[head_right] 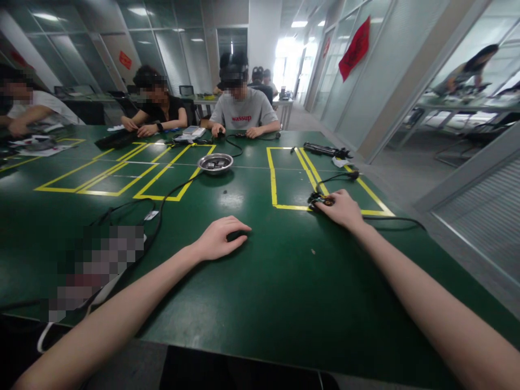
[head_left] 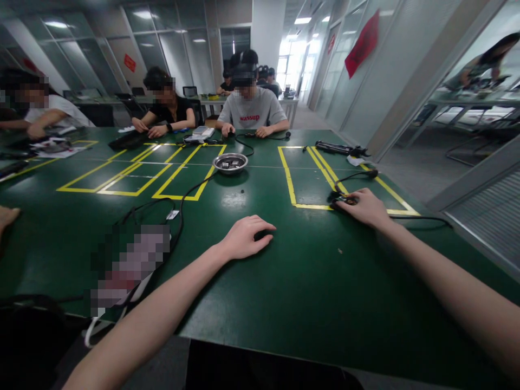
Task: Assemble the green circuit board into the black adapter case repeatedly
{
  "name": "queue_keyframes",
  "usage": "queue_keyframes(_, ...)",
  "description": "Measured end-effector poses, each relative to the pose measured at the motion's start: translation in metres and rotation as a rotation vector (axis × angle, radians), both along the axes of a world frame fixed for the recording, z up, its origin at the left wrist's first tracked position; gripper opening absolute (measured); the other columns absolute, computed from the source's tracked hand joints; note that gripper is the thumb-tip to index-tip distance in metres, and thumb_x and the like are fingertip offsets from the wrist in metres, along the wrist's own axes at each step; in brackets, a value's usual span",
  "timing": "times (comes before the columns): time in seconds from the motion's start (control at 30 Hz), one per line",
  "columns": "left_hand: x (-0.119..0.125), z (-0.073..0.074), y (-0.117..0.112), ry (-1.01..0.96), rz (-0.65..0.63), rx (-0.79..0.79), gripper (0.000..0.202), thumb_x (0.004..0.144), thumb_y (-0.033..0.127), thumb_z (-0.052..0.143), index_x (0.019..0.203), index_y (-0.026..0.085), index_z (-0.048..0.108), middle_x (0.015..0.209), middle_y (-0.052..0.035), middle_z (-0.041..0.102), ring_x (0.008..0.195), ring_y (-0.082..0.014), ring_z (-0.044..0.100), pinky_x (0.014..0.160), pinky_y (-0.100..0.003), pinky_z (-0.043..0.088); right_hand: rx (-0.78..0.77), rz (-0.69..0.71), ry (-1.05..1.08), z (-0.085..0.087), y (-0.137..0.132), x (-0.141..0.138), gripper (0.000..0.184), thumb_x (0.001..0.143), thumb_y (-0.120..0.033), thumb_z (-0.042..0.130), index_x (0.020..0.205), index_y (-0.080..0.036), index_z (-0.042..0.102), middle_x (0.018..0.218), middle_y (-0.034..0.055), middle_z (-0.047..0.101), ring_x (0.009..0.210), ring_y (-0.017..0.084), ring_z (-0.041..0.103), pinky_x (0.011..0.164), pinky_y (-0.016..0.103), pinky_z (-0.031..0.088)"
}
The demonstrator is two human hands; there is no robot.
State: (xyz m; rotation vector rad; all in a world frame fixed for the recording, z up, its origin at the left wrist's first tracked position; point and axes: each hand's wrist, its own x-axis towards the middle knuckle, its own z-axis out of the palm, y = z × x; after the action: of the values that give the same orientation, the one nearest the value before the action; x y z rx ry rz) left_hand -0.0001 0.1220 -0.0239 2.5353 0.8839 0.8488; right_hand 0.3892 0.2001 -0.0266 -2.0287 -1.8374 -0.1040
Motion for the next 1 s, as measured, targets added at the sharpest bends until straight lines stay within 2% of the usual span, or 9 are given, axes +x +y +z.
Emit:
queue_keyframes(0.13, 0.000, 0.002, -0.001, -0.026, -0.009, 0.011, 0.023, 0.095, 0.026, 0.062, 0.114, 0.018, 0.072, 0.109, -0.0082, 0.077, 0.101, -0.0230, 0.070, 0.091, -0.038, 0.056, -0.008, 0.326, 0.093, -0.002, -0.042, -0.064, 0.032, 0.082, -0.049, 0.072, 0.092, -0.019, 0.076, 0.107, 0.0105, 0.065, 0.084, 0.025, 0.069, 0.077, 0.037, 0.057)
queue_keyframes(0.23, 0.001, 0.006, -0.005, -0.058, -0.034, 0.023, 0.029, 0.093, 0.035, 0.067, 0.116, 0.018, 0.070, 0.112, -0.0096, 0.075, 0.103, -0.0239, 0.069, 0.091, -0.038, 0.055, -0.012, 0.563, 0.174, -0.004, -0.084, -0.109, 0.024, 0.083, -0.042, 0.072, 0.096, -0.021, 0.074, 0.111, 0.0082, 0.064, 0.089, 0.024, 0.070, 0.081, 0.037, 0.059)
queue_keyframes(0.37, 0.003, 0.010, -0.011, -0.012, -0.092, 0.020, 0.042, 0.085, 0.053, 0.074, 0.110, 0.018, 0.070, 0.100, -0.0089, 0.071, 0.093, -0.0239, 0.066, 0.083, -0.036, 0.054, -0.058, 0.725, 0.240, 0.000, -0.120, -0.142, 0.019, 0.084, -0.035, 0.074, 0.098, -0.023, 0.073, 0.113, 0.0063, 0.063, 0.086, 0.020, 0.070, 0.078, 0.035, 0.060)
queue_keyframes(0.47, 0.007, 0.012, -0.016, 0.010, -0.057, 0.050, 0.047, 0.082, 0.056, 0.076, 0.110, 0.020, 0.069, 0.101, -0.0092, 0.067, 0.094, -0.0245, 0.063, 0.084, -0.037, 0.053, -0.021, 0.751, 0.301, 0.009, -0.127, -0.142, 0.018, 0.085, -0.034, 0.074, 0.099, -0.022, 0.074, 0.109, 0.0074, 0.063, 0.089, 0.022, 0.070, 0.080, 0.035, 0.061)
queue_keyframes(0.57, 0.014, 0.011, -0.021, -0.002, 0.008, 0.095, 0.038, 0.081, 0.046, 0.078, 0.107, 0.020, 0.067, 0.114, -0.0112, 0.065, 0.108, -0.0279, 0.060, 0.095, -0.041, 0.049, -0.026, 0.816, 0.328, 0.022, -0.126, -0.132, 0.020, 0.087, -0.035, 0.074, 0.103, -0.022, 0.076, 0.102, 0.0075, 0.066, 0.088, 0.023, 0.070, 0.079, 0.036, 0.061)
queue_keyframes(0.67, 0.021, 0.008, -0.022, 0.054, -0.060, -0.006, 0.032, 0.080, 0.036, 0.077, 0.104, 0.021, 0.063, 0.105, -0.0065, 0.070, 0.101, -0.0249, 0.064, 0.094, -0.039, 0.048, -0.084, 0.908, 0.323, 0.027, -0.125, -0.123, 0.022, 0.089, -0.038, 0.074, 0.105, -0.023, 0.077, 0.097, 0.0067, 0.071, 0.084, 0.023, 0.071, 0.077, 0.035, 0.060)
queue_keyframes(0.77, 0.023, 0.006, -0.021, 0.090, -0.083, -0.065, 0.034, 0.081, 0.034, 0.076, 0.110, 0.021, 0.063, 0.105, -0.0053, 0.072, 0.098, -0.0237, 0.066, 0.093, -0.038, 0.049, -0.070, 0.919, 0.321, 0.023, -0.123, -0.119, 0.023, 0.089, -0.038, 0.074, 0.106, -0.023, 0.076, 0.097, 0.0068, 0.073, 0.084, 0.022, 0.071, 0.075, 0.034, 0.060)
queue_keyframes(0.9, 0.018, 0.009, -0.017, 0.144, -0.061, -0.001, 0.032, 0.082, 0.031, 0.071, 0.111, 0.019, 0.066, 0.107, -0.0081, 0.072, 0.104, -0.0264, 0.066, 0.095, -0.040, 0.050, -0.010, 0.875, 0.325, 0.013, -0.118, -0.118, 0.024, 0.090, -0.036, 0.073, 0.109, -0.022, 0.076, 0.096, 0.0066, 0.074, 0.082, 0.022, 0.072, 0.073, 0.033, 0.059)
queue_keyframes(1.0, 0.013, 0.012, -0.014, 0.187, -0.033, 0.023, 0.037, 0.081, 0.033, 0.070, 0.114, 0.017, 0.068, 0.113, -0.0105, 0.072, 0.108, -0.0285, 0.064, 0.097, -0.043, 0.051, -0.020, 0.844, 0.346, 0.012, -0.113, -0.114, 0.024, 0.090, -0.035, 0.072, 0.109, -0.021, 0.075, 0.096, 0.0066, 0.075, 0.074, 0.020, 0.070, 0.065, 0.031, 0.058)
